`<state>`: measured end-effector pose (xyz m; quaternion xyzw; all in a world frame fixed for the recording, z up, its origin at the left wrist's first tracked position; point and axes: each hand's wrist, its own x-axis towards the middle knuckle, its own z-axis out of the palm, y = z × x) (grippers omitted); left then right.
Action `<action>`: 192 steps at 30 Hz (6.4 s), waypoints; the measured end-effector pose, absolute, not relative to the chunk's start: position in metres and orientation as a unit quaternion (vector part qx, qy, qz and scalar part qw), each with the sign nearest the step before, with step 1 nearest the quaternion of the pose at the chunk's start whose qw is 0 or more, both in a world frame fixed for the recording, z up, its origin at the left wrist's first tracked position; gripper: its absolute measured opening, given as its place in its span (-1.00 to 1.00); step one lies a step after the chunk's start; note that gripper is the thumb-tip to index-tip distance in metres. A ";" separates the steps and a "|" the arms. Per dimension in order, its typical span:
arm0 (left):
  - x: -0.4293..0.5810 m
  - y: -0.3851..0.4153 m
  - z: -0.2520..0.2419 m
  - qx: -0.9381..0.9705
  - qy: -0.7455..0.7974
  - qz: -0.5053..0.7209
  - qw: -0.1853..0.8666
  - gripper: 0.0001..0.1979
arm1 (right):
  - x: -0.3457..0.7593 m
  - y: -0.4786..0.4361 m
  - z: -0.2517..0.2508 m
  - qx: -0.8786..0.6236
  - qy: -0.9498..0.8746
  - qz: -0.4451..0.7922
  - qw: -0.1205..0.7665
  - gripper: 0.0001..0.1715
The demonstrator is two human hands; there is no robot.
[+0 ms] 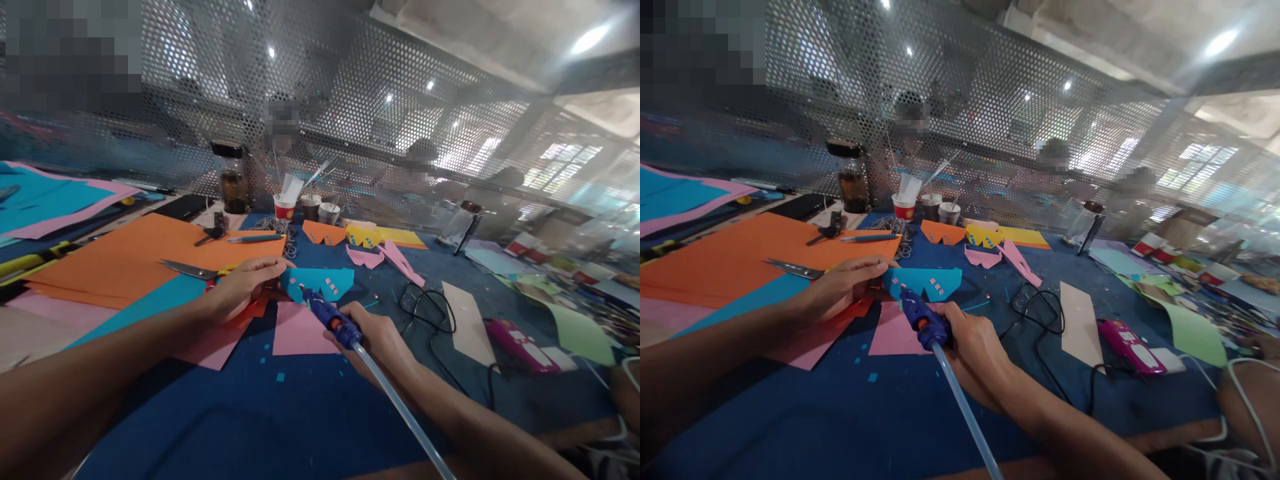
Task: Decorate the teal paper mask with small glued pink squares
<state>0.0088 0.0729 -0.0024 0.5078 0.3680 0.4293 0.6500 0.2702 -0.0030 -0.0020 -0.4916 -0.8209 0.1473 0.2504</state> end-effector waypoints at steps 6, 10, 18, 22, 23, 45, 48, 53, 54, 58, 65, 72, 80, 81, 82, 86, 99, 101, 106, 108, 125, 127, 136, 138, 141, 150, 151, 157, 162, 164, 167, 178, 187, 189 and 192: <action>0.008 0.071 0.000 0.516 0.356 0.426 0.652 -0.79 | 0.256 -0.017 0.011 -0.533 -0.747 0.243 0.314 -0.78; 0.008 0.069 0.002 0.517 0.346 0.426 0.657 -0.79 | 0.247 -0.026 0.013 -0.527 -0.699 0.343 0.340 -0.75; 0.009 0.069 0.001 0.516 0.353 0.436 0.647 -0.78 | 0.243 -0.028 -0.005 -0.516 -0.686 0.366 0.359 -0.74; 0.009 0.068 0.001 0.514 0.352 0.437 0.649 -0.78 | 0.244 -0.027 -0.012 -0.518 -0.679 0.369 0.367 -0.76; 0.009 0.068 0.000 0.514 0.353 0.437 0.648 -0.78 | 0.244 -0.027 -0.014 -0.517 -0.680 0.368 0.368 -0.77; 0.009 0.069 0.002 0.523 0.363 0.430 0.640 -0.76 | 0.237 -0.025 -0.001 -0.547 -0.698 0.340 0.312 -0.74; 0.008 0.070 -0.001 0.527 0.355 0.429 0.643 -0.75 | 0.234 -0.027 0.004 -0.558 -0.694 0.328 0.315 -0.75; 0.007 0.072 -0.004 0.526 0.356 0.429 0.642 -0.74 | 0.232 -0.027 0.007 -0.568 -0.692 0.323 0.306 -0.75; 0.007 0.072 -0.005 0.527 0.355 0.430 0.642 -0.74 | 0.232 -0.027 0.007 -0.569 -0.693 0.321 0.305 -0.75; 0.007 0.074 -0.006 0.526 0.353 0.433 0.642 -0.76 | 0.231 -0.026 0.007 -0.573 -0.693 0.319 0.300 -0.77; 0.007 0.074 -0.007 0.526 0.348 0.431 0.645 -0.76 | 0.230 -0.025 0.011 -0.581 -0.687 0.328 0.289 -0.75; 0.008 0.074 -0.005 0.530 0.345 0.428 0.646 -0.75 | 0.230 -0.025 0.009 -0.587 -0.685 0.323 0.286 -0.75; 0.006 0.075 -0.008 0.526 0.347 0.427 0.648 -0.74 | 0.230 -0.024 0.008 -0.576 -0.692 0.323 0.291 -0.76; 0.006 0.075 -0.008 0.525 0.349 0.426 0.649 -0.74 | 0.230 -0.024 0.008 -0.575 -0.692 0.324 0.292 -0.75; 0.006 0.075 -0.008 0.526 0.350 0.425 0.648 -0.74 | 0.230 -0.024 0.008 -0.575 -0.691 0.325 0.293 -0.75; 0.006 0.076 -0.007 0.525 0.350 0.426 0.649 -0.75 | 0.231 -0.024 0.008 -0.581 -0.689 0.327 0.286 -0.75; 0.007 0.073 -0.005 0.525 0.353 0.426 0.647 -0.74 | 0.238 -0.023 0.000 -0.549 -0.697 0.339 0.313 -0.71; 0.007 0.074 -0.006 0.524 0.350 0.429 0.647 -0.74 | 0.239 -0.022 -0.002 -0.542 -0.704 0.340 0.308 -0.71; 0.006 0.075 -0.008 0.523 0.349 0.430 0.648 -0.74 | 0.237 -0.025 0.002 -0.561 -0.697 0.338 0.294 -0.72; 0.006 0.075 -0.008 0.524 0.348 0.429 0.649 -0.74 | 0.235 -0.025 0.004 -0.569 -0.695 0.329 0.292 -0.73; 0.006 0.074 -0.007 0.521 0.342 0.433 0.651 -0.77 | 0.235 -0.024 0.002 -0.568 -0.697 0.323 0.294 -0.72; 0.006 0.075 -0.008 0.522 0.346 0.434 0.648 -0.77 | 0.236 -0.024 0.002 -0.555 -0.706 0.329 0.291 -0.73; 0.007 0.075 -0.007 0.512 0.359 0.440 0.645 -0.79 | 0.235 -0.024 0.001 -0.555 -0.709 0.320 0.294 -0.77; 0.007 0.074 -0.006 0.511 0.359 0.441 0.645 -0.79 | 0.234 -0.025 0.003 -0.559 -0.705 0.320 0.296 -0.76; 0.008 0.073 -0.004 0.508 0.366 0.441 0.643 -0.79 | 0.233 -0.025 0.005 -0.559 -0.703 0.322 0.298 -0.76; 0.008 0.074 -0.005 0.513 0.360 0.440 0.643 -0.79 | 0.235 -0.025 0.004 -0.555 -0.702 0.328 0.302 -0.74; 0.007 0.074 -0.005 0.513 0.362 0.440 0.642 -0.78 | 0.236 -0.025 0.004 -0.550 -0.700 0.336 0.307 -0.74; 0.006 0.073 -0.006 0.515 0.375 0.441 0.632 -0.77 | 0.240 -0.024 0.000 -0.523 -0.703 0.343 0.339 -0.75; 0.007 0.074 -0.007 0.522 0.388 0.451 0.612 -0.77 | 0.242 -0.025 0.002 -0.534 -0.707 0.335 0.319 -0.74; 0.009 0.074 -0.006 0.523 0.394 0.450 0.607 -0.76 | 0.243 -0.025 0.001 -0.533 -0.714 0.332 0.311 -0.74; 0.011 0.072 -0.002 0.527 0.410 0.442 0.599 -0.75 | 0.246 -0.024 -0.004 -0.524 -0.730 0.315 0.307 -0.79; 0.010 0.076 -0.001 0.572 0.443 0.425 0.545 -0.73 | 0.254 -0.020 -0.022 -0.525 -0.774 0.226 0.272 -0.74; 0.010 0.077 0.001 0.580 0.456 0.418 0.530 -0.70 | 0.259 -0.014 -0.027 -0.518 -0.791 0.201 0.257 -0.73; 0.010 0.077 0.001 0.583 0.459 0.417 0.526 -0.70 | 0.261 -0.012 -0.028 -0.516 -0.795 0.186 0.259 -0.72; 0.011 0.078 -0.001 0.588 0.462 0.414 0.519 -0.71 | 0.261 -0.009 -0.027 -0.516 -0.801 0.178 0.245 -0.74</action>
